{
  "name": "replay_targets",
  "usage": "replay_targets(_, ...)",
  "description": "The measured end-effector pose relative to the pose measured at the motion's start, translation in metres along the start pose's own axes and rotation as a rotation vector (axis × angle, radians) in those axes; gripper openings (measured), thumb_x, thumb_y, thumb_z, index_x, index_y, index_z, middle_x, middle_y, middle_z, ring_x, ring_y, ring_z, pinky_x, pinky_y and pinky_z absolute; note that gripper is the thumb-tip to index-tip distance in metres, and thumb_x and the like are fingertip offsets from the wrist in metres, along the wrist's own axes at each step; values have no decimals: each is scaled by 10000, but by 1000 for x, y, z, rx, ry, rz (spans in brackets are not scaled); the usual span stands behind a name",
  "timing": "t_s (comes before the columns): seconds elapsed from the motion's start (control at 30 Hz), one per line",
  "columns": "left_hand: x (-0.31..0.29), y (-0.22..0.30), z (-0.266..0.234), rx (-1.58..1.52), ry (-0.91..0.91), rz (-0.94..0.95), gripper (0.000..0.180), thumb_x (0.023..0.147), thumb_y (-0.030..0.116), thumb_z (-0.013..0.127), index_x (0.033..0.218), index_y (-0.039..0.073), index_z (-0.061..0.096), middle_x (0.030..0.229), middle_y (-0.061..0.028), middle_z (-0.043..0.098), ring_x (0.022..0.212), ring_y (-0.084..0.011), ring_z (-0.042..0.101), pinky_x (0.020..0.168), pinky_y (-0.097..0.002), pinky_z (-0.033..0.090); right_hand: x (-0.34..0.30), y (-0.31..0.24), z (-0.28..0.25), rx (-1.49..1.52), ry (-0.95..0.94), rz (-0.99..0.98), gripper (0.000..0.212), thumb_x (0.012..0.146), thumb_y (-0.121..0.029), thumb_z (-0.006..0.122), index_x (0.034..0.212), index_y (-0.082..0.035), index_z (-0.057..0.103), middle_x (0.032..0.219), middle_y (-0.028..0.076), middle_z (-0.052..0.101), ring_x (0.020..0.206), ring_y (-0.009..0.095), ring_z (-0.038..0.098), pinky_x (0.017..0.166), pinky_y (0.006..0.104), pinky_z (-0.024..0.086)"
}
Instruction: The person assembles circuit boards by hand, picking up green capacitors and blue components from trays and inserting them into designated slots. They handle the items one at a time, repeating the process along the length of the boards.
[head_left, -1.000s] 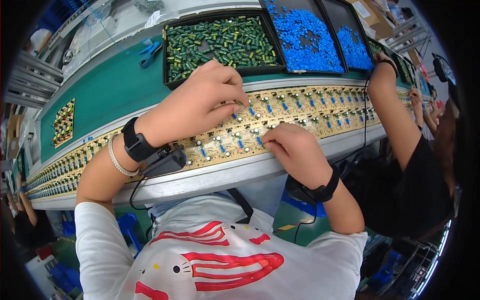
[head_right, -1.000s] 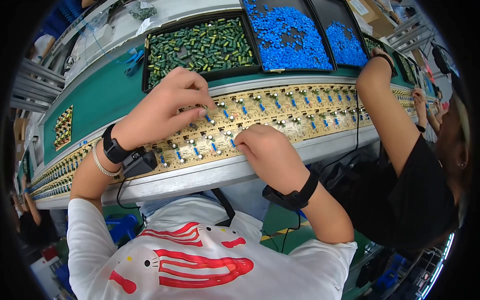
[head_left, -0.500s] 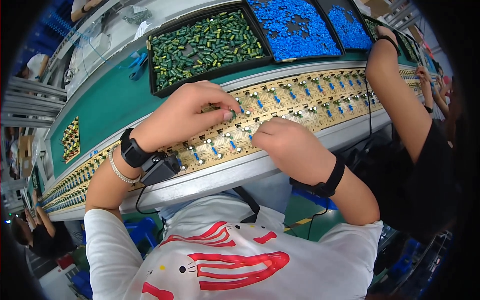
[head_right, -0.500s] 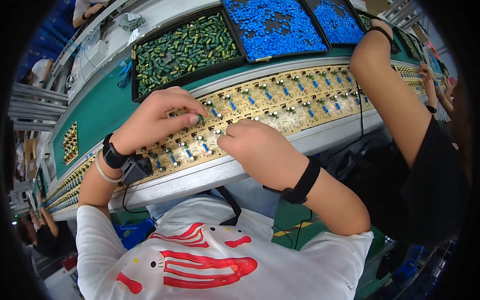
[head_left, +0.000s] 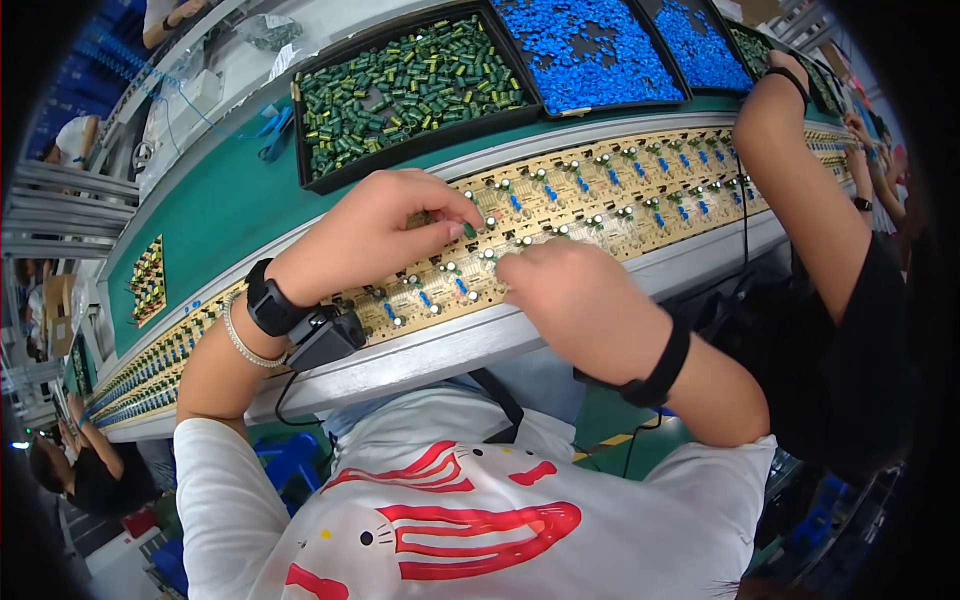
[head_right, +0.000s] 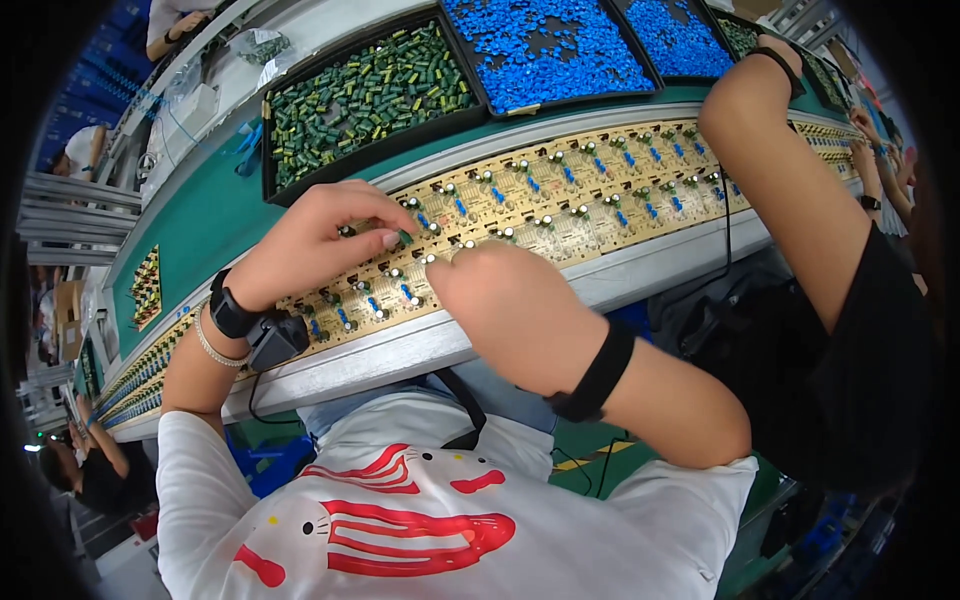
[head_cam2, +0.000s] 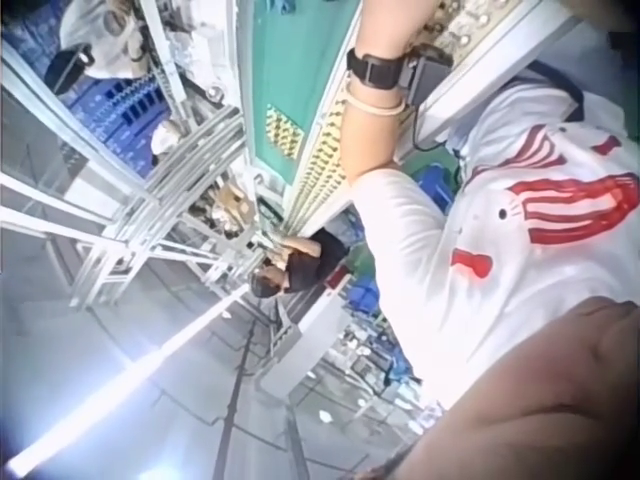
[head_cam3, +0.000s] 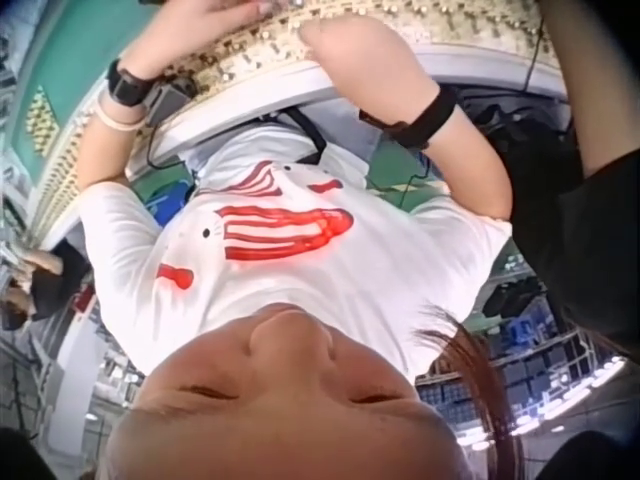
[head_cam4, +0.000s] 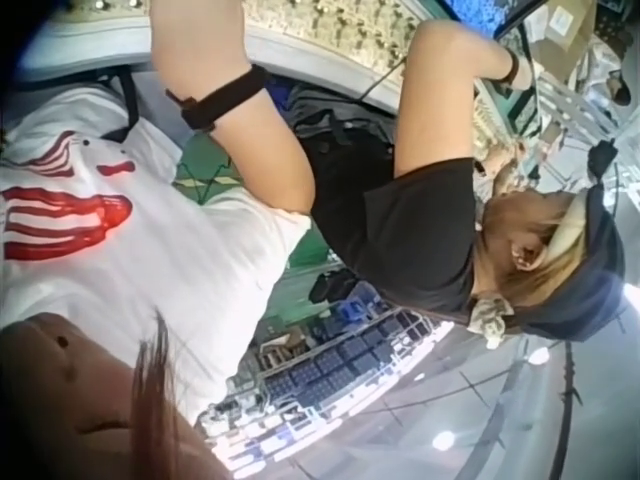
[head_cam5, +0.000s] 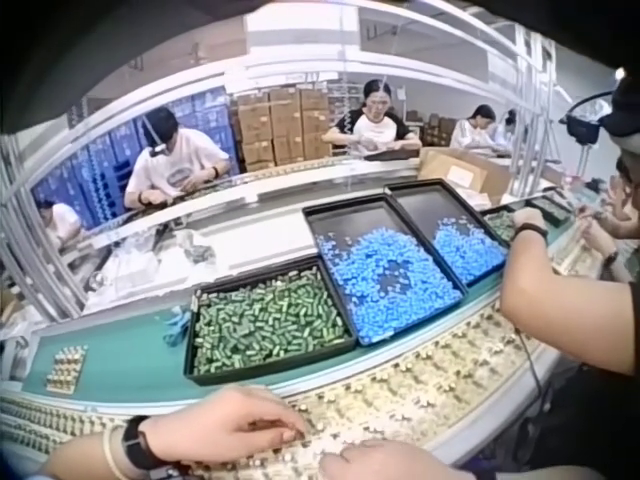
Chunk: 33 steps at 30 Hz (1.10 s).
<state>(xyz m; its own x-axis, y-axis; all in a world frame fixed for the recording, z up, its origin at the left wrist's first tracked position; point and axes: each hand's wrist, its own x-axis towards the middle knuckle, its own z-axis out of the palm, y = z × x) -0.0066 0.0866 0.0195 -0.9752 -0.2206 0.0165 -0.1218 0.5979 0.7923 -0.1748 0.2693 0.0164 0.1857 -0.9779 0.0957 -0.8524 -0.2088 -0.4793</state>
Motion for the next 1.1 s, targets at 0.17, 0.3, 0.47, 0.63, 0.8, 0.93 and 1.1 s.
replay_targets(0.17,5,2,5,63,18,55,151,902,76,657,1021,17,730,946,-97,706,907,-236,624,819,-359,507,61,40,-42,92,309,-19,165,914,-169,627,938,-9,659,790,167,654,760,339,660,652,410,504)
replay_targets(0.3,26,10,15,255,8,201,172,874,69,647,1022,31,724,940,-105,696,921,-283,616,861,-391,486,117,84,-35,-149,322,-11,230,872,-216,657,997,-29,707,914,171,705,899,356,675,801,436,537)
replay_targets(0.47,37,10,24,430,49,236,185,829,58,666,1003,65,728,970,-70,680,975,-276,584,921,-400,416,148,77,-29,-309,98,158,152,846,-178,691,946,-76,744,931,129,721,918,317,689,814,416,552)
replay_targets(0.63,44,7,29,491,48,242,186,814,53,686,992,74,735,953,-60,677,960,-264,574,903,-389,402,161,89,-22,-241,89,144,151,792,-129,745,936,-83,746,925,114,722,905,298,693,804,400,556)
replay_targets(0.8,45,6,30,516,71,252,181,807,58,698,982,81,738,953,-52,678,946,-258,567,888,-393,401,162,89,-24,-201,70,144,158,776,-117,757,929,-81,742,913,111,716,905,300,689,800,401,553)
replay_targets(0.93,46,2,29,532,72,279,173,803,64,697,965,99,748,921,-42,670,934,-251,557,869,-380,399,166,85,-25,-245,39,162,148,778,-112,746,921,-75,735,900,116,711,900,306,685,795,404,550)
replay_targets(1.1,45,-3,28,514,74,320,180,796,64,692,957,111,758,891,-39,665,928,-247,552,850,-370,399,166,84,-25,-297,-11,170,137,809,-137,714,931,-73,724,881,126,707,880,323,681,781,412,545)
